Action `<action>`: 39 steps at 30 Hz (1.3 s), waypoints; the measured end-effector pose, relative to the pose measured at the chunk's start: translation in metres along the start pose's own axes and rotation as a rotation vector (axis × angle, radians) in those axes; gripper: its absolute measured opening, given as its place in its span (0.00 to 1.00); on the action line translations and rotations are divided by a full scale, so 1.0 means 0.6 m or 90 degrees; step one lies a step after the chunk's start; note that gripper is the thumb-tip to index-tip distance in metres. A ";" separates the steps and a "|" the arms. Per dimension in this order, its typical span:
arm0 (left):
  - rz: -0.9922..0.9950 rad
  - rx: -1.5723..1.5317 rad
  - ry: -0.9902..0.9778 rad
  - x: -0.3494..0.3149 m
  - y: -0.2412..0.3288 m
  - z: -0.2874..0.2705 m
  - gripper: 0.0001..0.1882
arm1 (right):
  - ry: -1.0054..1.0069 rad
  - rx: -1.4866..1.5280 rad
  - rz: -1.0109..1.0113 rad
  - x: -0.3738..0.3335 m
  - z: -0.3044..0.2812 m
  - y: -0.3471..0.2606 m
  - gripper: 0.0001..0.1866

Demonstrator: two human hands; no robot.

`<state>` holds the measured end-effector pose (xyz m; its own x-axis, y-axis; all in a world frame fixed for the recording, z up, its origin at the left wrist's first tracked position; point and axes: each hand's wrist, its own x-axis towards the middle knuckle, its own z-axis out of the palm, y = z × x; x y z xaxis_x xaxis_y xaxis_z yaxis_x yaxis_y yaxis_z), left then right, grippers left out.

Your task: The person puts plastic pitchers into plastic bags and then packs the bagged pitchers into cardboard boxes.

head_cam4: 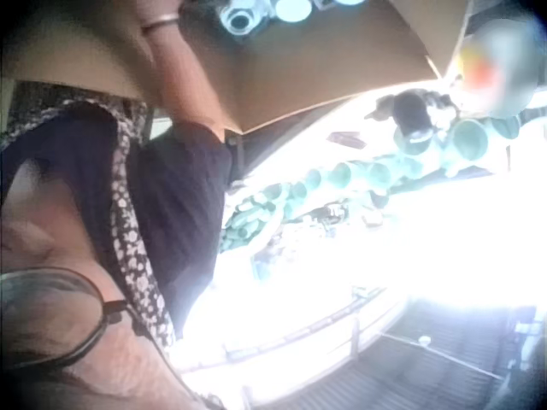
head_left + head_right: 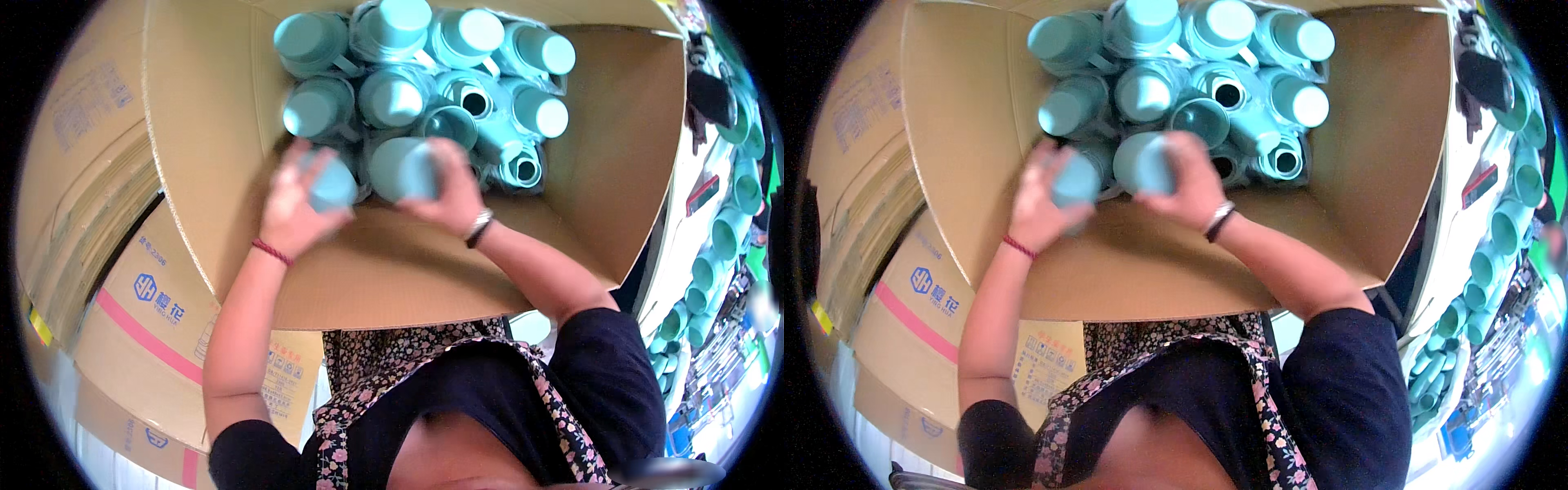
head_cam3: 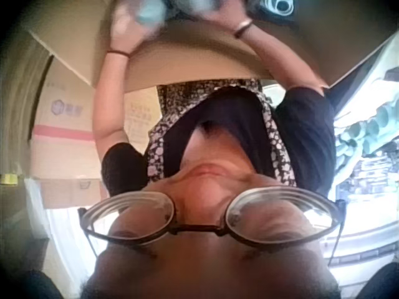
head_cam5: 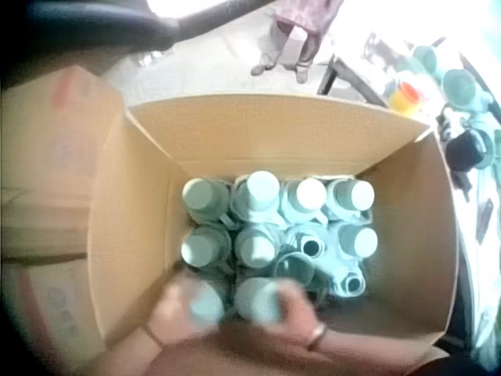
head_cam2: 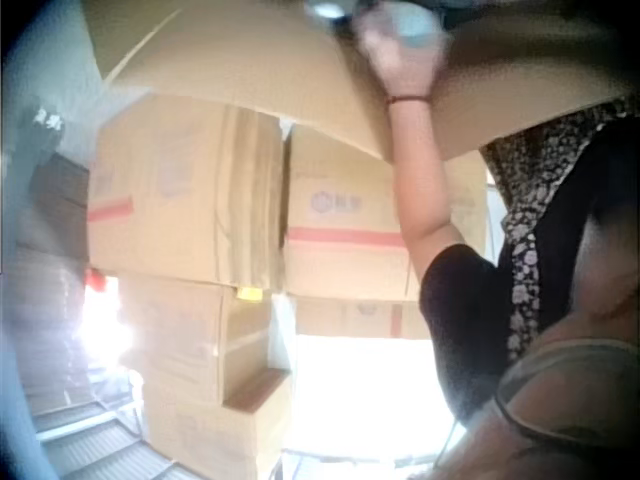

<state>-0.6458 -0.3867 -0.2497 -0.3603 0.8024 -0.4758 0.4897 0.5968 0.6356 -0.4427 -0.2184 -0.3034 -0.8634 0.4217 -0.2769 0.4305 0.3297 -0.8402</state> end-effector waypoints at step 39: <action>0.214 0.095 -0.091 0.124 0.164 0.131 0.27 | -0.196 -0.302 0.265 0.006 -0.269 0.137 0.31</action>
<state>-0.5618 -0.2689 -0.2705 -0.0513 0.9382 -0.3424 0.6752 0.2852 0.6803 -0.3677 -0.0534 -0.2979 -0.6069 0.3575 -0.7099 0.7493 0.5551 -0.3611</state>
